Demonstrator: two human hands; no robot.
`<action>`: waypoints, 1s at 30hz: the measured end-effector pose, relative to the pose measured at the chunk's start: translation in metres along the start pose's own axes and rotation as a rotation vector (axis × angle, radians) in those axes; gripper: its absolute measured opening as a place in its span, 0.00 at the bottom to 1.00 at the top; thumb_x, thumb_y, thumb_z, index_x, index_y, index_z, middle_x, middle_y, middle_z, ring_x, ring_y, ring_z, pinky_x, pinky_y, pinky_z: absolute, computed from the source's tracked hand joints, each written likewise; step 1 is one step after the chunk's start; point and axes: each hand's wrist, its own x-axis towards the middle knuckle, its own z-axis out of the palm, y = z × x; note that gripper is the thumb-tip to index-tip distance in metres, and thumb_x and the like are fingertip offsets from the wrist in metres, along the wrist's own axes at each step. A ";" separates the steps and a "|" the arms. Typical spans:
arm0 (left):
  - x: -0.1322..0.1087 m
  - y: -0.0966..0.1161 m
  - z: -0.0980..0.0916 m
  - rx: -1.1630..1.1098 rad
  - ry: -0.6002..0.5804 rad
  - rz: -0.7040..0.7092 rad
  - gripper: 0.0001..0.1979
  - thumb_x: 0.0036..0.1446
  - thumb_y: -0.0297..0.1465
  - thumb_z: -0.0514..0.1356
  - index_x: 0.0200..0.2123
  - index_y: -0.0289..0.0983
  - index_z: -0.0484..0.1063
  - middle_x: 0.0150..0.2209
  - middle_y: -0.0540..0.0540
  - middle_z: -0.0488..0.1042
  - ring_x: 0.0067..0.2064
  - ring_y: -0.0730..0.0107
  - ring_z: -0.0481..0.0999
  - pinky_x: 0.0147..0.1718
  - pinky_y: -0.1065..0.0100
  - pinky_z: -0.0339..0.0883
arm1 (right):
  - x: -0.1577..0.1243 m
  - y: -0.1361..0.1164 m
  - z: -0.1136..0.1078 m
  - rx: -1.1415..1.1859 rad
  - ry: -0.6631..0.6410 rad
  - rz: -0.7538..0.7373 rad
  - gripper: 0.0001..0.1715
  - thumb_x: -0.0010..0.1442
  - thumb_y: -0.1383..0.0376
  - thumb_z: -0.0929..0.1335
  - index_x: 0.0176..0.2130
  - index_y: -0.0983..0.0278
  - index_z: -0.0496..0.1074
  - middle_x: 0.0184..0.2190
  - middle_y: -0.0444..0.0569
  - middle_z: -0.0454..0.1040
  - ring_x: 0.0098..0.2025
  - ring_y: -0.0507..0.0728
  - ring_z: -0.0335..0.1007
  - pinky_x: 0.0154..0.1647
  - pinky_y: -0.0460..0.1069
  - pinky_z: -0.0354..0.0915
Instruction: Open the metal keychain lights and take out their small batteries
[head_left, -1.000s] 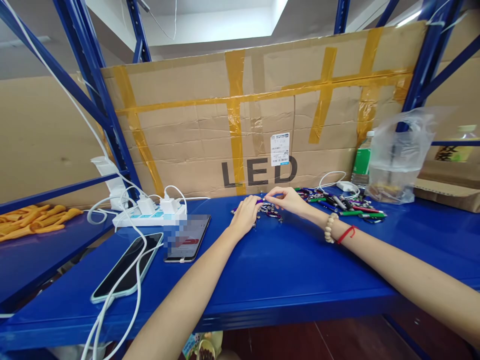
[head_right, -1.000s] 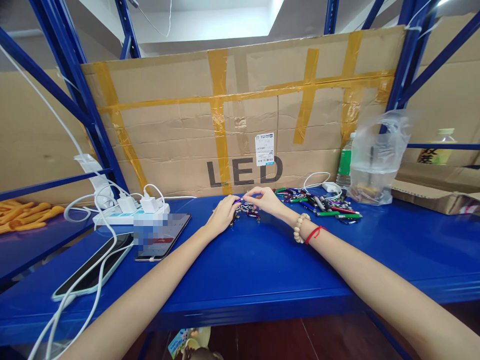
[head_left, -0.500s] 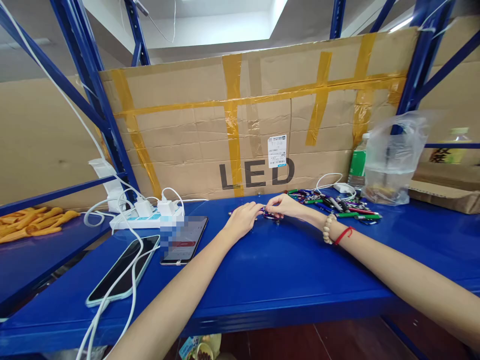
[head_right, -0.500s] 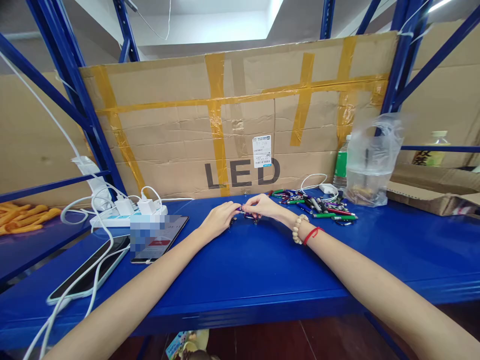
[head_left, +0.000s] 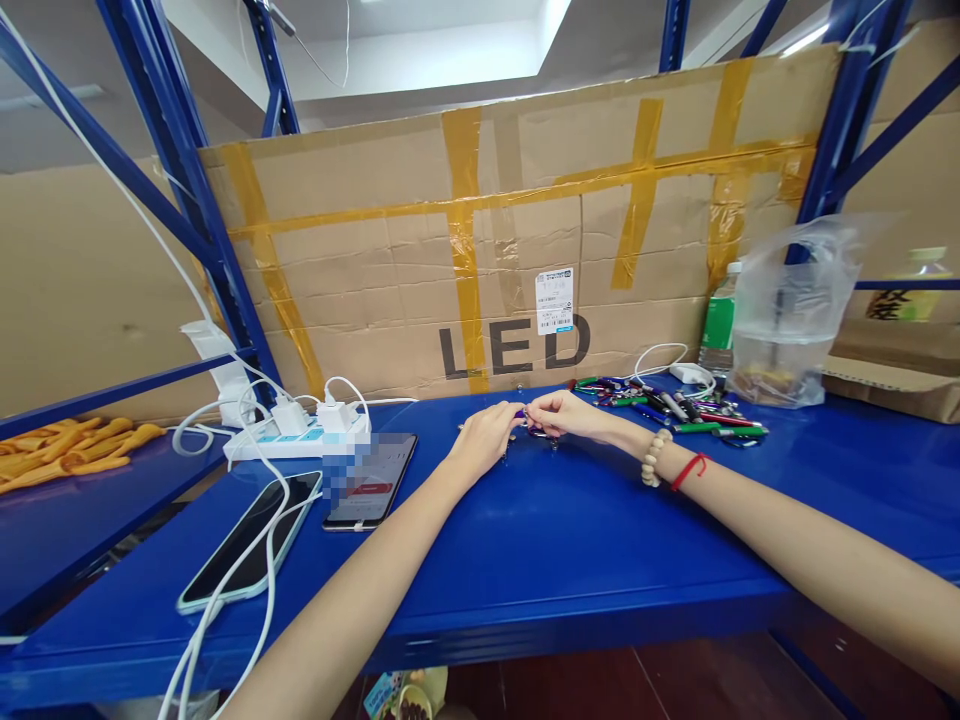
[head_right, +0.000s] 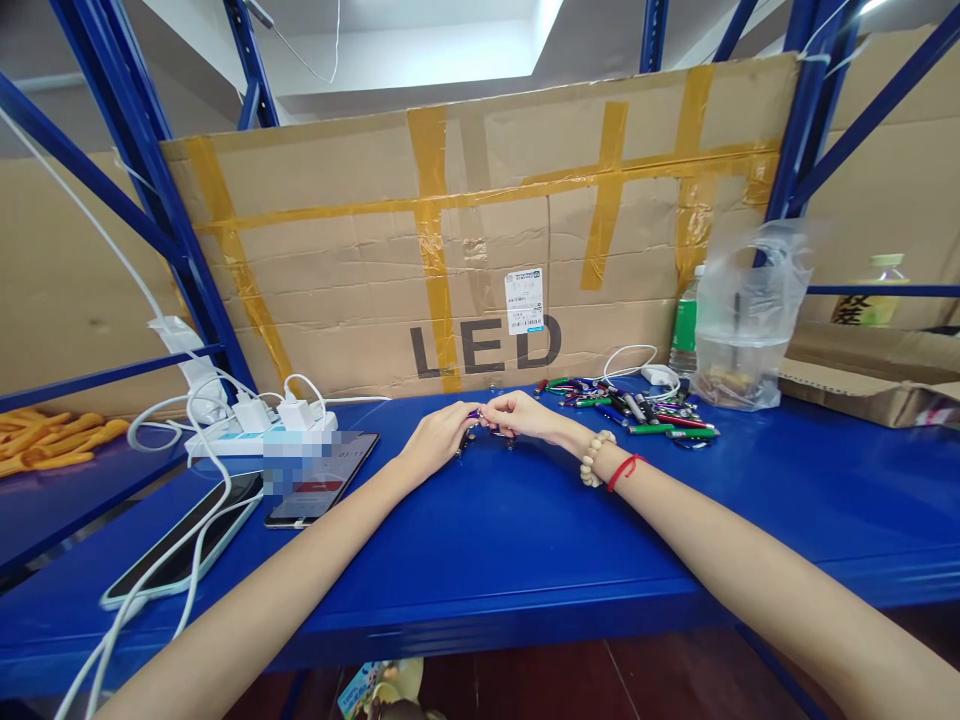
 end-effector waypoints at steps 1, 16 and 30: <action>0.000 0.001 0.000 -0.010 -0.008 -0.006 0.14 0.61 0.31 0.43 0.46 0.37 0.61 0.42 0.45 0.70 0.43 0.68 0.70 0.41 0.68 0.64 | 0.000 0.000 0.000 -0.010 -0.012 -0.002 0.22 0.52 0.51 0.63 0.23 0.68 0.64 0.15 0.39 0.59 0.16 0.44 0.51 0.17 0.42 0.49; 0.004 -0.001 0.000 0.016 -0.009 -0.082 0.14 0.60 0.31 0.42 0.46 0.37 0.62 0.39 0.45 0.71 0.40 0.69 0.71 0.39 0.68 0.65 | 0.005 0.001 -0.002 -0.184 0.335 -0.061 0.21 0.44 0.52 0.69 0.28 0.68 0.70 0.19 0.42 0.65 0.17 0.45 0.54 0.17 0.43 0.52; 0.005 0.001 0.002 -0.203 0.027 -0.206 0.14 0.60 0.31 0.42 0.46 0.40 0.62 0.45 0.48 0.69 0.45 0.69 0.69 0.43 0.68 0.63 | 0.005 -0.005 -0.012 -0.394 0.380 -0.273 0.16 0.45 0.56 0.70 0.30 0.66 0.76 0.25 0.47 0.70 0.20 0.47 0.59 0.19 0.45 0.56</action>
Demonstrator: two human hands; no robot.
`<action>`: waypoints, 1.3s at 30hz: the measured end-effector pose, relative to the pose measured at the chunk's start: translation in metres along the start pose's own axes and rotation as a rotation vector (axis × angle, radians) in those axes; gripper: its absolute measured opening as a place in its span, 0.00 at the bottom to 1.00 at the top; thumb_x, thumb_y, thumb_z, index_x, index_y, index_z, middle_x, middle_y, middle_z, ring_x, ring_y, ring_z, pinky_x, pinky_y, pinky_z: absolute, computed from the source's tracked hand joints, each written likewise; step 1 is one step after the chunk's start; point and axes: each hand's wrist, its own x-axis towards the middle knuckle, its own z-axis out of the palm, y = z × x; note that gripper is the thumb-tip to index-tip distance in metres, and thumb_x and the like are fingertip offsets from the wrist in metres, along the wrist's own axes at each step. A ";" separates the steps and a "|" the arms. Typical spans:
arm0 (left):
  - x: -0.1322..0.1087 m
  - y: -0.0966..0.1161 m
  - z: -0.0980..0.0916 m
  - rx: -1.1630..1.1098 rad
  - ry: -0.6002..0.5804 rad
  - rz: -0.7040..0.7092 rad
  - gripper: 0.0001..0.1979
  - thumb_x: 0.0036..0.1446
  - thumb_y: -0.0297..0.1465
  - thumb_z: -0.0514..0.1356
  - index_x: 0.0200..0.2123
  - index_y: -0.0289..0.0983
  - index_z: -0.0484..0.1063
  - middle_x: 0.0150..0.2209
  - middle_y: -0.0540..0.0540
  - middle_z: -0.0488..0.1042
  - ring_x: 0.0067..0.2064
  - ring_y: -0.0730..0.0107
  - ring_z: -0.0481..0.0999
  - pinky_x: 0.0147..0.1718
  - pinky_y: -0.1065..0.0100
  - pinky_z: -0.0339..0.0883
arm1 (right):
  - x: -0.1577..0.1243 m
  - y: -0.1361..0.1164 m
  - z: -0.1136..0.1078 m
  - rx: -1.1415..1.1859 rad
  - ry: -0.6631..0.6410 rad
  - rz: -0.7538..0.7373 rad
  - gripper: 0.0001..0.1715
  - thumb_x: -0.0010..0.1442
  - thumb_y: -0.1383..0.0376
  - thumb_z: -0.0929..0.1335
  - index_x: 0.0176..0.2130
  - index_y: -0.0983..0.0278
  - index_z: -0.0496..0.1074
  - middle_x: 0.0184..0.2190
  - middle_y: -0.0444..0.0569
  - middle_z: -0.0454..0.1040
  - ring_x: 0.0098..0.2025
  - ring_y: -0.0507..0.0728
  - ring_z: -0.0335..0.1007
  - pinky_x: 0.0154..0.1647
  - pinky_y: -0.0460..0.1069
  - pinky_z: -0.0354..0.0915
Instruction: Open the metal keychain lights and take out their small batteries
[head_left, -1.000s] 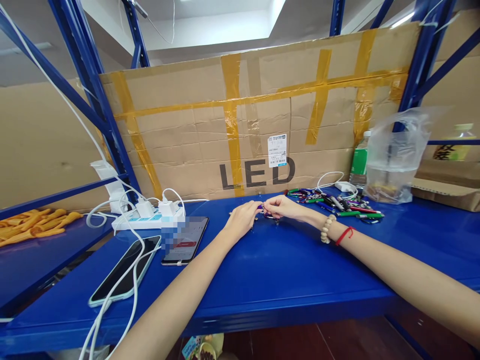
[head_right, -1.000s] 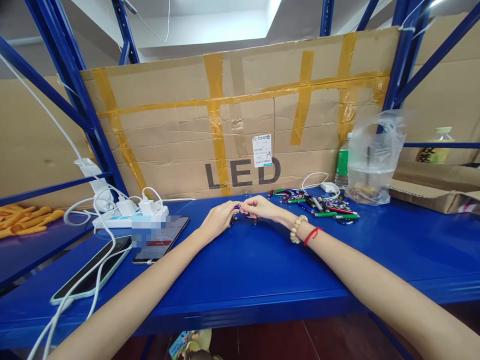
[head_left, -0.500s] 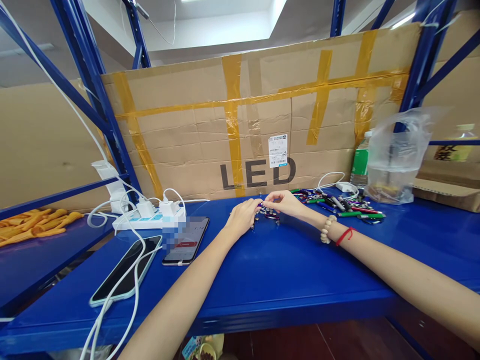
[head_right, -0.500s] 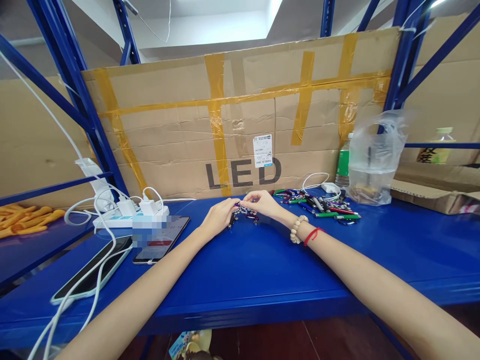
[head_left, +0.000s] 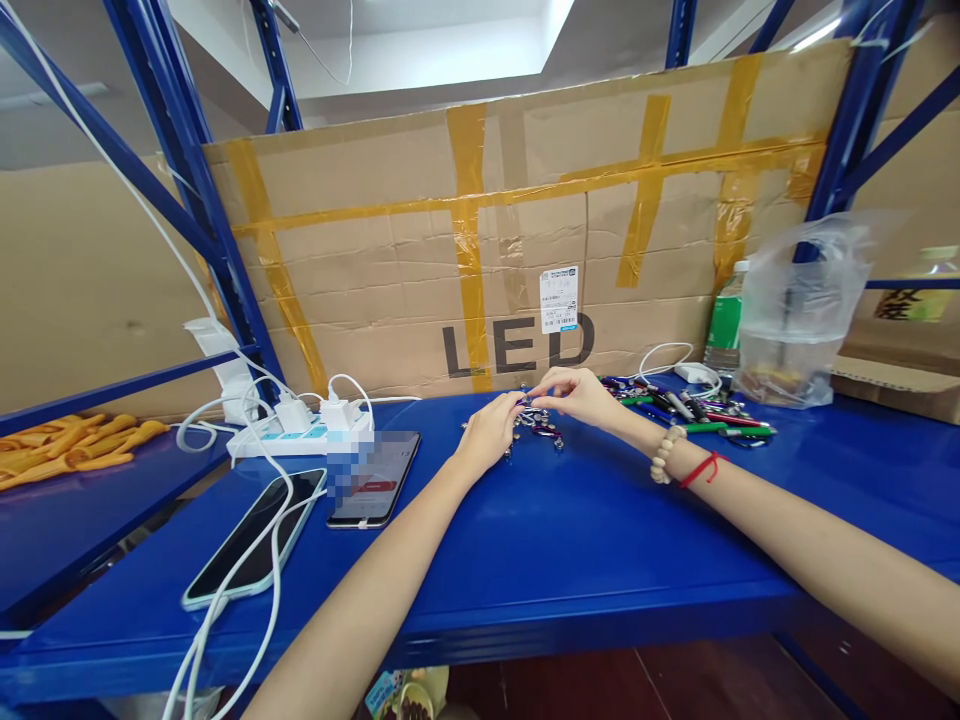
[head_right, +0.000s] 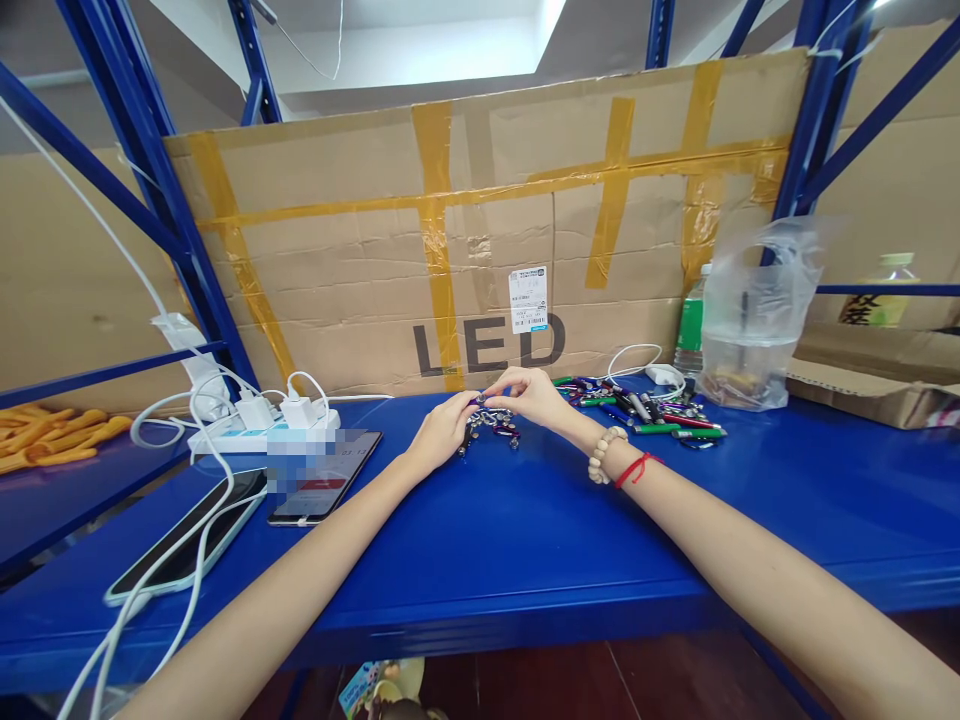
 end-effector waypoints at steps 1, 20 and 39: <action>0.000 0.000 0.000 -0.004 -0.004 0.004 0.14 0.60 0.31 0.43 0.46 0.40 0.62 0.45 0.48 0.69 0.45 0.69 0.69 0.43 0.68 0.63 | 0.000 0.000 0.000 0.014 -0.010 0.001 0.16 0.45 0.56 0.70 0.29 0.66 0.76 0.25 0.47 0.69 0.21 0.47 0.59 0.19 0.45 0.57; -0.007 -0.002 0.001 0.084 -0.109 0.061 0.12 0.60 0.32 0.43 0.43 0.40 0.61 0.42 0.47 0.71 0.42 0.68 0.71 0.38 0.68 0.65 | -0.007 0.004 0.008 0.136 -0.159 0.072 0.19 0.43 0.53 0.70 0.21 0.67 0.70 0.23 0.45 0.66 0.21 0.48 0.60 0.20 0.45 0.58; -0.007 -0.004 0.001 0.095 -0.135 0.075 0.09 0.59 0.31 0.45 0.42 0.40 0.60 0.43 0.47 0.71 0.44 0.69 0.71 0.39 0.69 0.65 | -0.010 -0.010 0.008 0.127 -0.230 0.189 0.21 0.43 0.51 0.69 0.19 0.68 0.69 0.18 0.44 0.65 0.19 0.48 0.58 0.20 0.45 0.57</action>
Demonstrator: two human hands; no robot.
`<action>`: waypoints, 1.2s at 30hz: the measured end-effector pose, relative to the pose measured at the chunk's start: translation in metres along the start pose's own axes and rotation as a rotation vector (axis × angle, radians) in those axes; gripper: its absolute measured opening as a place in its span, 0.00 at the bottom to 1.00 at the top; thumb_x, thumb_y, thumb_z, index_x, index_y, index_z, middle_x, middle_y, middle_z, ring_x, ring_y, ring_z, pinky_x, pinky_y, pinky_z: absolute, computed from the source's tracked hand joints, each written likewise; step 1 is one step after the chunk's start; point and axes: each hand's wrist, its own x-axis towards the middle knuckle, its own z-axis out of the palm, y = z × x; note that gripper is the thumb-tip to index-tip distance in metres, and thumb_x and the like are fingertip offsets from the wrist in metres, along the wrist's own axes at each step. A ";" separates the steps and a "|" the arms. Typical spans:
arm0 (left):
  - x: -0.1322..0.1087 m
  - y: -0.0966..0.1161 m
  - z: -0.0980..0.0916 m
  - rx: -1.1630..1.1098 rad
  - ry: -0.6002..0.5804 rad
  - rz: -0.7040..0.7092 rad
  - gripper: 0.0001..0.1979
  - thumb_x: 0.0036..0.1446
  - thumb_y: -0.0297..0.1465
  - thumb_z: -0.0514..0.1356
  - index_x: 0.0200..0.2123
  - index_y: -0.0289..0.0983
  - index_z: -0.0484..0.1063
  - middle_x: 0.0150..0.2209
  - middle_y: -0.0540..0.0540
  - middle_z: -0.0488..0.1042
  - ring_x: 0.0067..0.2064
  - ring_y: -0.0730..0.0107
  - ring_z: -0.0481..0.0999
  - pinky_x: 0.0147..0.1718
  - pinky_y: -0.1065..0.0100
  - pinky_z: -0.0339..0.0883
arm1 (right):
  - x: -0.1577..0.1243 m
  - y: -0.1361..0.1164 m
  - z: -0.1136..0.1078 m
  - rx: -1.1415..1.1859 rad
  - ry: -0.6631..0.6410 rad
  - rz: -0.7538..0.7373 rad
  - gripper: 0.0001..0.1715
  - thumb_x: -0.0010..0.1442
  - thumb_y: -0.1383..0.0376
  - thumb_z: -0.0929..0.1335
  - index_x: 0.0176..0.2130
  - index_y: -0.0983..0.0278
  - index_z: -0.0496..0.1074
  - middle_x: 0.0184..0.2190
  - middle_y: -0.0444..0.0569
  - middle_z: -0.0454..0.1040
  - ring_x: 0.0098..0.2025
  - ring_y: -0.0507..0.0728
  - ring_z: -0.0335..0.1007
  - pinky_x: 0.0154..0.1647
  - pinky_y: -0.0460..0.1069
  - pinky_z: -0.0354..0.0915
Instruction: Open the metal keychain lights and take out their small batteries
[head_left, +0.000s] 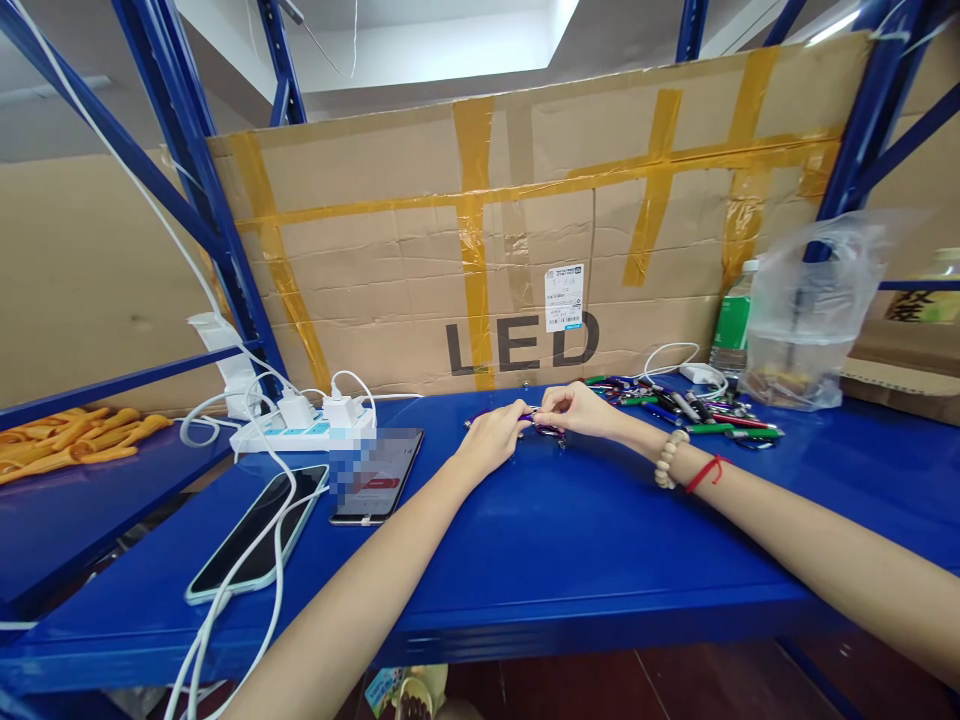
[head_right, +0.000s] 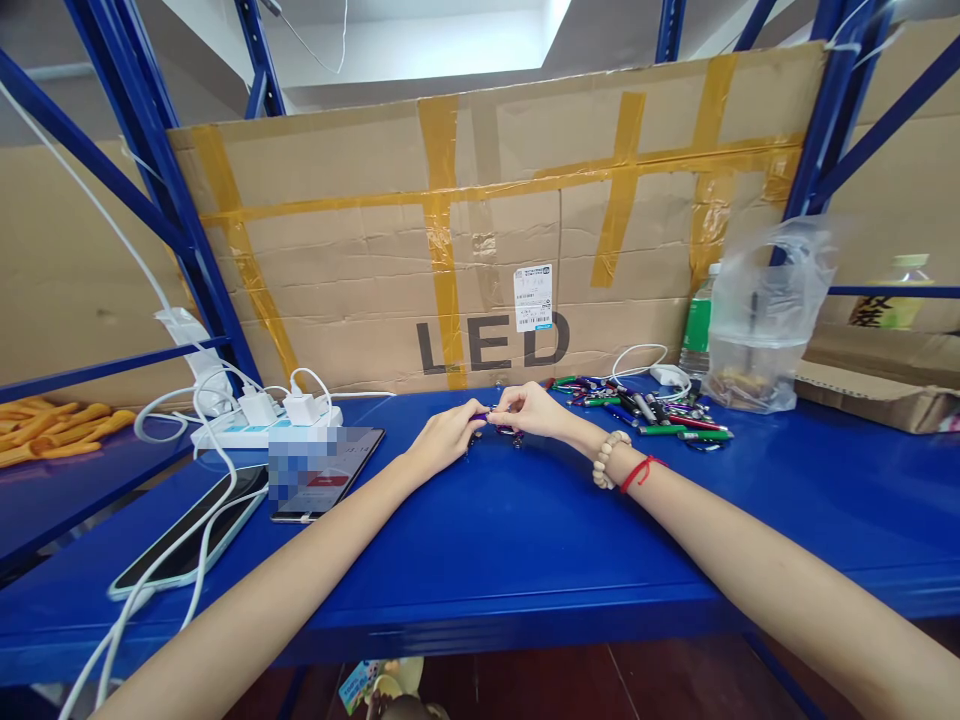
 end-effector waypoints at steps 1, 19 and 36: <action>0.000 0.000 0.000 0.000 0.003 0.007 0.08 0.59 0.31 0.45 0.41 0.40 0.60 0.43 0.47 0.71 0.44 0.68 0.71 0.39 0.68 0.65 | 0.000 0.001 0.000 0.002 -0.007 0.009 0.21 0.43 0.52 0.68 0.19 0.68 0.69 0.17 0.44 0.65 0.19 0.48 0.58 0.20 0.45 0.57; 0.000 0.006 -0.005 -0.047 0.008 -0.013 0.11 0.60 0.32 0.45 0.45 0.43 0.59 0.42 0.50 0.72 0.42 0.70 0.71 0.38 0.70 0.64 | 0.000 -0.001 -0.005 0.031 -0.057 0.116 0.23 0.44 0.49 0.67 0.19 0.67 0.67 0.13 0.42 0.63 0.16 0.46 0.55 0.18 0.44 0.53; 0.006 0.005 -0.002 -0.132 0.043 -0.159 0.12 0.60 0.33 0.43 0.43 0.42 0.62 0.43 0.49 0.71 0.44 0.70 0.69 0.40 0.70 0.62 | 0.004 0.006 0.004 0.010 0.150 0.130 0.25 0.49 0.48 0.64 0.22 0.67 0.67 0.11 0.40 0.61 0.14 0.46 0.53 0.16 0.43 0.52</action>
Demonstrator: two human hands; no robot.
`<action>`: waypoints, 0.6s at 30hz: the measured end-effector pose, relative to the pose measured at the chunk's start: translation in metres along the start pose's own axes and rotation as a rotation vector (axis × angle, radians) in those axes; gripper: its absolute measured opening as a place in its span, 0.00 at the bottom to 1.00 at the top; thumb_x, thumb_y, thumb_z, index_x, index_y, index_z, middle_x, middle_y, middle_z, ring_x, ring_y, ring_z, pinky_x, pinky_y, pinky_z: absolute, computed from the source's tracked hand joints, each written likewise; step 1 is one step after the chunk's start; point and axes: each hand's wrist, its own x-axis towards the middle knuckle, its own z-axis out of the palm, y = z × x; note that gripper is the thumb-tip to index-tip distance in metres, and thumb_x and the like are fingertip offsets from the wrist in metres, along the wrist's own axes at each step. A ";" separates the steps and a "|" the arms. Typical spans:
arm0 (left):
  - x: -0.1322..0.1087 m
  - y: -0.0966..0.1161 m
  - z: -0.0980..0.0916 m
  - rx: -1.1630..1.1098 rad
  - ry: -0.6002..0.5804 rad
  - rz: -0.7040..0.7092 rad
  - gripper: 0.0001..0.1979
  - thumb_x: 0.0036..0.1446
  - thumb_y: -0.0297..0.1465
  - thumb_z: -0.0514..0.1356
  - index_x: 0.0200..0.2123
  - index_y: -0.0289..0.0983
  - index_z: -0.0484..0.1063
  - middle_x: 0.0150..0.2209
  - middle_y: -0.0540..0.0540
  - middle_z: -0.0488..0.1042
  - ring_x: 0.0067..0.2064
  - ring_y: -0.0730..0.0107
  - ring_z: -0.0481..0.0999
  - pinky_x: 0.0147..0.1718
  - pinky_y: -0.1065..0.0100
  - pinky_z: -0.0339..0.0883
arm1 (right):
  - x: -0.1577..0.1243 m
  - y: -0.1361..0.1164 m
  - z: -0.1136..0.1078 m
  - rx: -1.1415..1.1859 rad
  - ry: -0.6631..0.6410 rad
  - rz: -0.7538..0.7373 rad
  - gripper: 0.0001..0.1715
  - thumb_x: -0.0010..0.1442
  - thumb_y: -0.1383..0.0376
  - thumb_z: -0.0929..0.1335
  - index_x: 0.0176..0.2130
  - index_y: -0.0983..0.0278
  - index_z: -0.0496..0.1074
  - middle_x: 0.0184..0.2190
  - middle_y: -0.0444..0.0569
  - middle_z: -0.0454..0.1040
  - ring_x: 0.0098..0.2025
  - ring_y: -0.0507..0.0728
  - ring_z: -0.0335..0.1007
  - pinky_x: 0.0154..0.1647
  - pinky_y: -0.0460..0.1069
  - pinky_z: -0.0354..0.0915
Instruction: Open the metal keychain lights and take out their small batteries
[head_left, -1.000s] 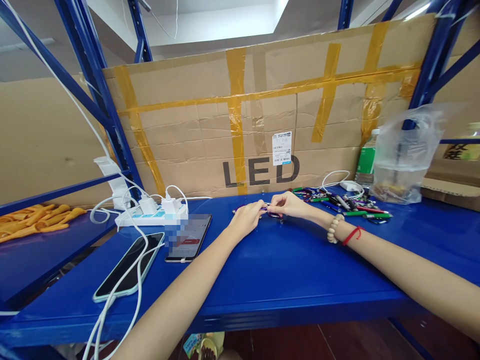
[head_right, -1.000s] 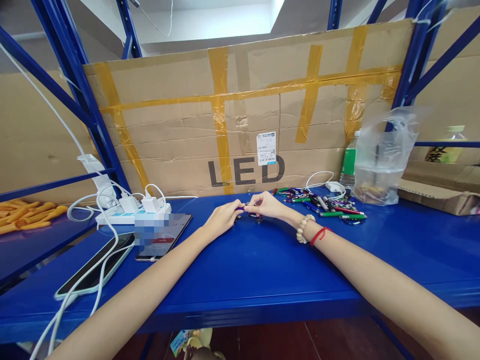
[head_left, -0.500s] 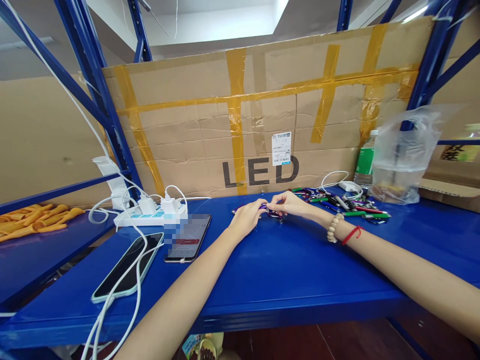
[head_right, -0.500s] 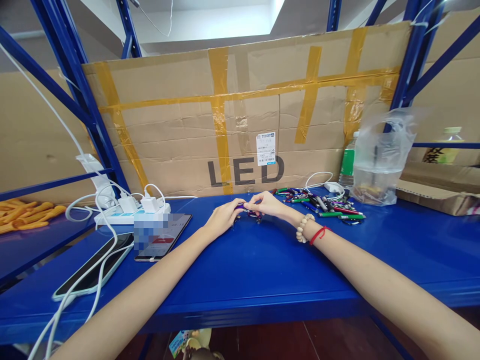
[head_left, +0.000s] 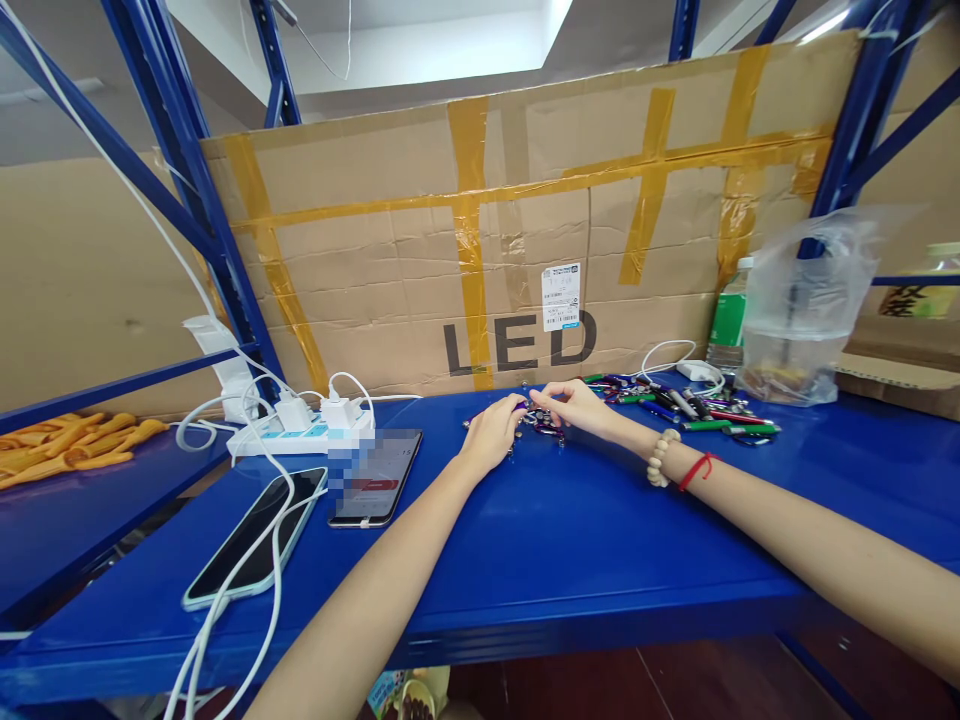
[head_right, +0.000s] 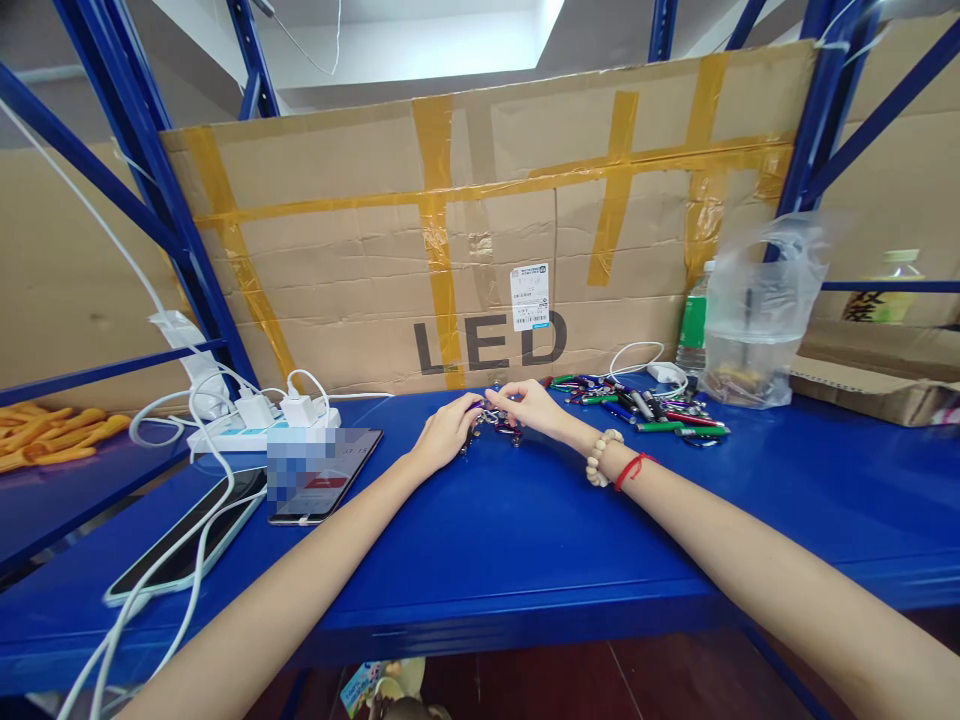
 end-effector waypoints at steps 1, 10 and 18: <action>0.000 0.000 0.000 0.002 -0.007 -0.008 0.12 0.60 0.33 0.43 0.44 0.42 0.62 0.43 0.50 0.70 0.44 0.70 0.69 0.40 0.69 0.62 | 0.000 0.000 0.001 -0.008 0.018 -0.013 0.24 0.49 0.48 0.64 0.22 0.67 0.67 0.11 0.40 0.61 0.14 0.46 0.54 0.16 0.43 0.52; -0.002 0.002 -0.001 0.040 -0.063 -0.039 0.14 0.61 0.33 0.41 0.45 0.42 0.61 0.43 0.50 0.71 0.44 0.69 0.70 0.40 0.69 0.63 | 0.000 0.004 0.005 0.022 0.098 -0.072 0.22 0.45 0.49 0.67 0.22 0.68 0.69 0.12 0.41 0.62 0.15 0.47 0.55 0.17 0.44 0.53; -0.001 -0.003 -0.002 0.174 -0.052 0.145 0.14 0.60 0.33 0.43 0.47 0.39 0.61 0.45 0.47 0.70 0.46 0.69 0.69 0.43 0.69 0.63 | 0.000 0.009 0.001 0.103 -0.057 0.044 0.21 0.44 0.50 0.68 0.20 0.67 0.67 0.12 0.39 0.61 0.15 0.45 0.52 0.17 0.43 0.50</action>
